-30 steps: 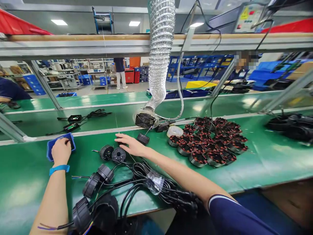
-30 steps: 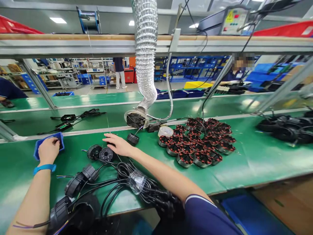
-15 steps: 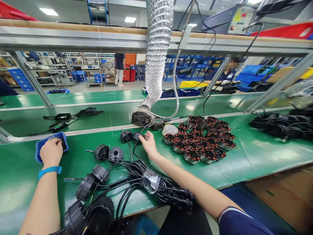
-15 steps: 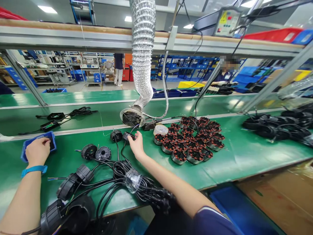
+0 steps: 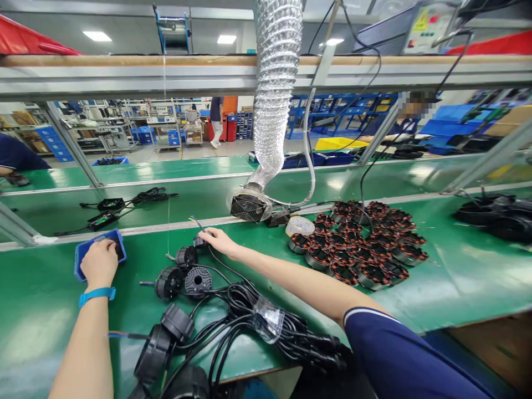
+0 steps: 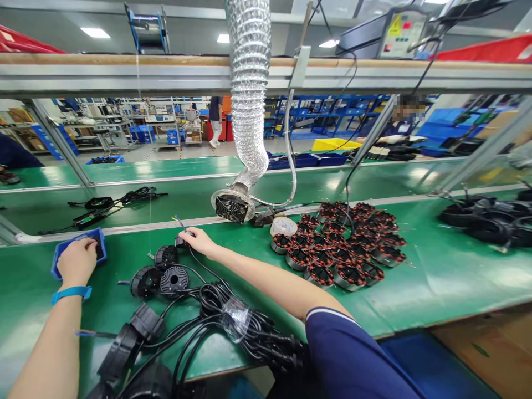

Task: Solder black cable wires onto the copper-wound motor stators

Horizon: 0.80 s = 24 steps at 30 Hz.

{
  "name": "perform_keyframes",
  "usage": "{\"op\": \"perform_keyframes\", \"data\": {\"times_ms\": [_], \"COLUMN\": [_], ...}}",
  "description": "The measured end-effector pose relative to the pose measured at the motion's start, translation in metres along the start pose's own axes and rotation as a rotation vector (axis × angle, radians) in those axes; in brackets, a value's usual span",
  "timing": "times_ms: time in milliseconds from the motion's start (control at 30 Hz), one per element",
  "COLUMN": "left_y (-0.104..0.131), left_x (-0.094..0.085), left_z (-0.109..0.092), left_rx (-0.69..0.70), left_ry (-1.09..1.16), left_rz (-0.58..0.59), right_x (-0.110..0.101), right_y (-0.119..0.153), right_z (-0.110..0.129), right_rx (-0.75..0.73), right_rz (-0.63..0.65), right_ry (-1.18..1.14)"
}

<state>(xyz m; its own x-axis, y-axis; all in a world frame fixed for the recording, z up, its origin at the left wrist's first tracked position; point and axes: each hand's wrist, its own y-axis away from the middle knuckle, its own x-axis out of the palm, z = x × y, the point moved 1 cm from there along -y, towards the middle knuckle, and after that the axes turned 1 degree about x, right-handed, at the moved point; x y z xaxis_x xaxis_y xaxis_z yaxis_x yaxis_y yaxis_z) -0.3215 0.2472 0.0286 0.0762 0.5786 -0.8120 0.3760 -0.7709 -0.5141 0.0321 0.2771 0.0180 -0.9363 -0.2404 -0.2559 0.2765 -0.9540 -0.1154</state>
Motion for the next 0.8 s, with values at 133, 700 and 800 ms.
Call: {"op": "perform_keyframes", "data": {"times_ms": [133, 700, 800], "left_y": [-0.002, -0.009, -0.007], "left_x": [0.003, 0.01, 0.0], "left_z": [0.003, 0.008, 0.003], "left_rx": [-0.019, 0.057, 0.011], "left_ry": [0.032, 0.128, 0.165], "left_rz": [-0.04, -0.15, -0.179], "right_x": [0.019, 0.042, 0.043], "right_y": [-0.014, 0.01, 0.011], "right_z": [0.003, -0.012, -0.008], "right_rx": [-0.067, -0.62, -0.728], "right_rz": [0.114, -0.302, -0.174], "right_ry": [0.0, 0.107, 0.267]}}
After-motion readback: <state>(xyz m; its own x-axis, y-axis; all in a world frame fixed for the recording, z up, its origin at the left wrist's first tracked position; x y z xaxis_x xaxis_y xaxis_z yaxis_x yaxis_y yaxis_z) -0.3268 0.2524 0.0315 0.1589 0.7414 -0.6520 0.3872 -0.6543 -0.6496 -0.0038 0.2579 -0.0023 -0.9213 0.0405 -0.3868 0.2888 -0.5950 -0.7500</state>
